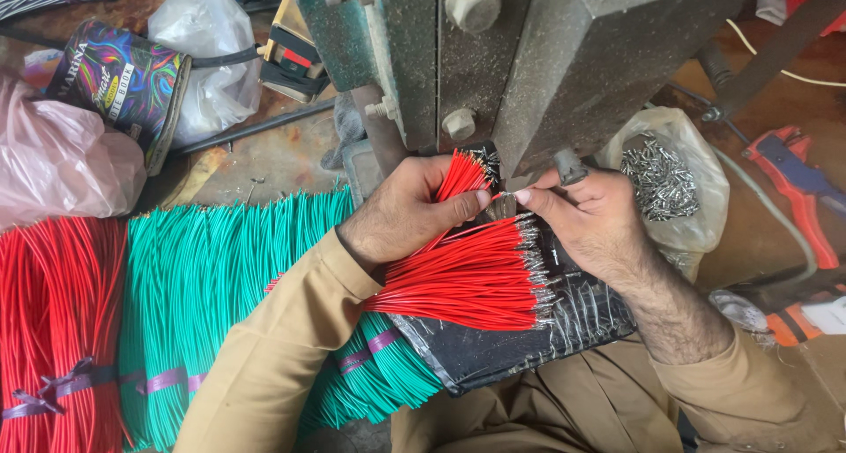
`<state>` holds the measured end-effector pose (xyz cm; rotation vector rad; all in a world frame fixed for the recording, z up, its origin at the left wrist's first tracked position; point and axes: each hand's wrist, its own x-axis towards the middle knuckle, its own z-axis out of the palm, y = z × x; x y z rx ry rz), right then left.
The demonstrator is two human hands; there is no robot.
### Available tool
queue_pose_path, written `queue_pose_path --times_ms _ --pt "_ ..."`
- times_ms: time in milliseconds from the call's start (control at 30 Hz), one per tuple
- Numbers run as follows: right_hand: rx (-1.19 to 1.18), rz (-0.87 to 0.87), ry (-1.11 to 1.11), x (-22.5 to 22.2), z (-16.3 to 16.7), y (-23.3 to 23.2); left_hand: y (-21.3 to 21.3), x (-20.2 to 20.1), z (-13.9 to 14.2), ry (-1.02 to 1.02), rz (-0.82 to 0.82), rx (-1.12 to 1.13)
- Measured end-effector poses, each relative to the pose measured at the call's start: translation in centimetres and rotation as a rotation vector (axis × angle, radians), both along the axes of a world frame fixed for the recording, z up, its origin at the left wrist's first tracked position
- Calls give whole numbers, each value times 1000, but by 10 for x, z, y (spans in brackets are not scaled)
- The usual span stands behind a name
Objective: The person holds a bundle of red wires and attaches metal terminal connectors to the wire ends using a bench-mounted crimping press, pulling the machine lever to crimp each terminal and placing finished wires aside. Loose terminals are kept in a plastic bag beside the machine.
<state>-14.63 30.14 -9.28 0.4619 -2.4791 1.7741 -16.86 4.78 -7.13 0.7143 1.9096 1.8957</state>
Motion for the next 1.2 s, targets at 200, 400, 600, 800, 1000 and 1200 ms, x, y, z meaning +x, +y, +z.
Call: queue_pose_path --times_ms 200,400,600,800,1000,1200 --pt "71 -17 45 -2 2 8 6 1 2 15 31 -50" --pt "-50 42 -14 7 4 11 11 4 8 7 28 -51" --pt "129 170 -21 26 36 48 9 5 6 -11 -67 36" --pt "648 158 213 38 40 69 9 4 -2 -62 7 -13" --pt "404 14 101 38 29 57 14 5 -1 -53 1 28" --pt "-86 22 -29 11 14 30 4 -3 -2 -23 11 0"
